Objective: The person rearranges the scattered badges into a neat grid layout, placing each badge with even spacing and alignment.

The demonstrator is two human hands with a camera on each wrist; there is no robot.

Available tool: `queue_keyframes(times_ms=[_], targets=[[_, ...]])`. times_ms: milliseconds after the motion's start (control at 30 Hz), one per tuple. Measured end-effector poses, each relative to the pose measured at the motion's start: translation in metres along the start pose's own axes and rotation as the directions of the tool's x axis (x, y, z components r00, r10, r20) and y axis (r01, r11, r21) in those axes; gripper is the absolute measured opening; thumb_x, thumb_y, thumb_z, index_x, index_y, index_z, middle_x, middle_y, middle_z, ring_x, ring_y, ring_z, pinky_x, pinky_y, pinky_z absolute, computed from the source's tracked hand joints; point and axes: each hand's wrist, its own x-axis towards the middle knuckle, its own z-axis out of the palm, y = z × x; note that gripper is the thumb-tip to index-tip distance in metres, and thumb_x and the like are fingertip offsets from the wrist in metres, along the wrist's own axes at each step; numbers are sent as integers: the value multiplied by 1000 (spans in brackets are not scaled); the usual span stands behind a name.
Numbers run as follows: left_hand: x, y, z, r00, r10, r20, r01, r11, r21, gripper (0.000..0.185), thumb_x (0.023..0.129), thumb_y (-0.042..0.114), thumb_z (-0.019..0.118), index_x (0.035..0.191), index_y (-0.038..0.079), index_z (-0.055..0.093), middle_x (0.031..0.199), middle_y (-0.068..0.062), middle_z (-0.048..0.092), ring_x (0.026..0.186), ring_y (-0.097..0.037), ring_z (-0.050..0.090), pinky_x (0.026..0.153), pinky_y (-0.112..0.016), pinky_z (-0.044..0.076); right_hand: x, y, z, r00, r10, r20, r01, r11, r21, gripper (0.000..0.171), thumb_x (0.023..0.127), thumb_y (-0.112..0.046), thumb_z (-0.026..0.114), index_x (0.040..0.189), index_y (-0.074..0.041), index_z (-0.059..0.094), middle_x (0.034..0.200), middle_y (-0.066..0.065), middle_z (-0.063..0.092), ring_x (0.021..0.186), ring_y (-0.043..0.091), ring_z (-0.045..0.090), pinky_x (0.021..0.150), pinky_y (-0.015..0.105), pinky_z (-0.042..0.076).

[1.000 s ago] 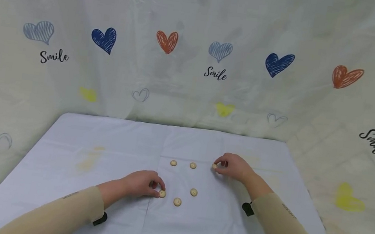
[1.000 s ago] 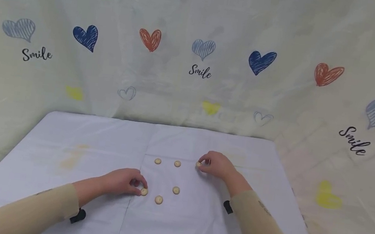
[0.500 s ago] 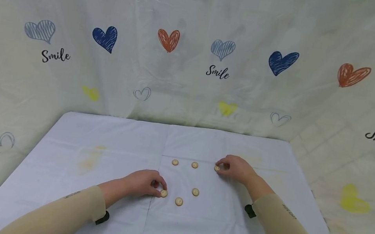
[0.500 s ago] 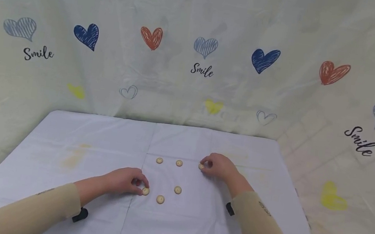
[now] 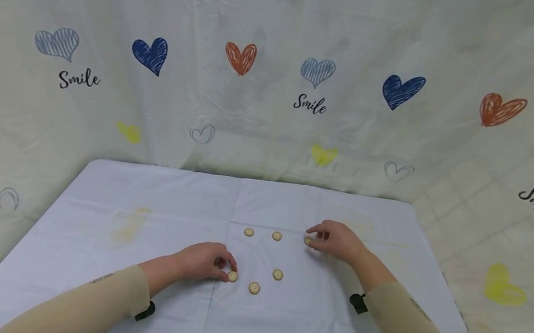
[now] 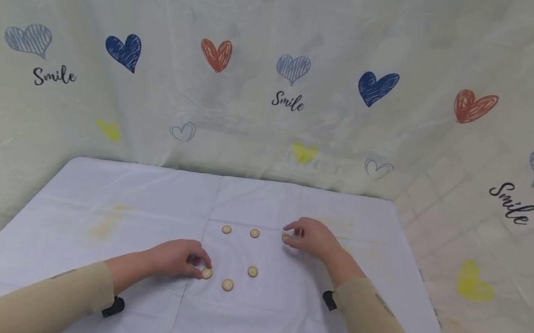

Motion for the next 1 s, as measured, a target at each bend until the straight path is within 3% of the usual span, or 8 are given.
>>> queue_keyframes(times_ms=[233, 367, 767, 1000], targets=[[0, 1, -1, 1000, -4, 4, 4, 1000, 2, 17, 84, 30, 80, 99, 35, 74, 79, 11, 53, 74, -7, 49, 70, -27, 42, -5, -10, 1, 1000, -13, 29, 10, 997, 77, 29, 84, -27, 80, 111, -16, 76, 87, -6, 62, 82, 15, 53, 69, 33, 46], [0, 3, -3, 1000, 3, 5, -3, 1000, 4, 17, 84, 29, 80, 99, 34, 74, 79, 11, 53, 74, -7, 49, 70, -27, 42, -10, -20, 6, 996, -61, 72, 58, 997, 50, 27, 84, -28, 80, 109, -19, 77, 87, -8, 61, 82, 13, 54, 72, 31, 47], [0, 0, -2, 1000, 8, 1, -8, 1000, 0, 16, 84, 30, 80, 99, 34, 75, 79, 12, 53, 75, -6, 49, 70, -27, 42, -16, -51, 37, 941, -261, 215, 273, 962, -26, 23, 83, -34, 80, 105, -28, 77, 88, -16, 60, 85, 6, 54, 77, 27, 47], [-2, 3, -4, 1000, 27, -10, -27, 999, -24, 16, 83, 28, 81, 97, 33, 75, 78, 12, 54, 73, -6, 49, 69, -26, 42, -14, -54, 44, 932, -277, 232, 291, 956, -26, 22, 83, -34, 81, 104, -30, 77, 88, -19, 59, 84, 2, 53, 78, 27, 47]])
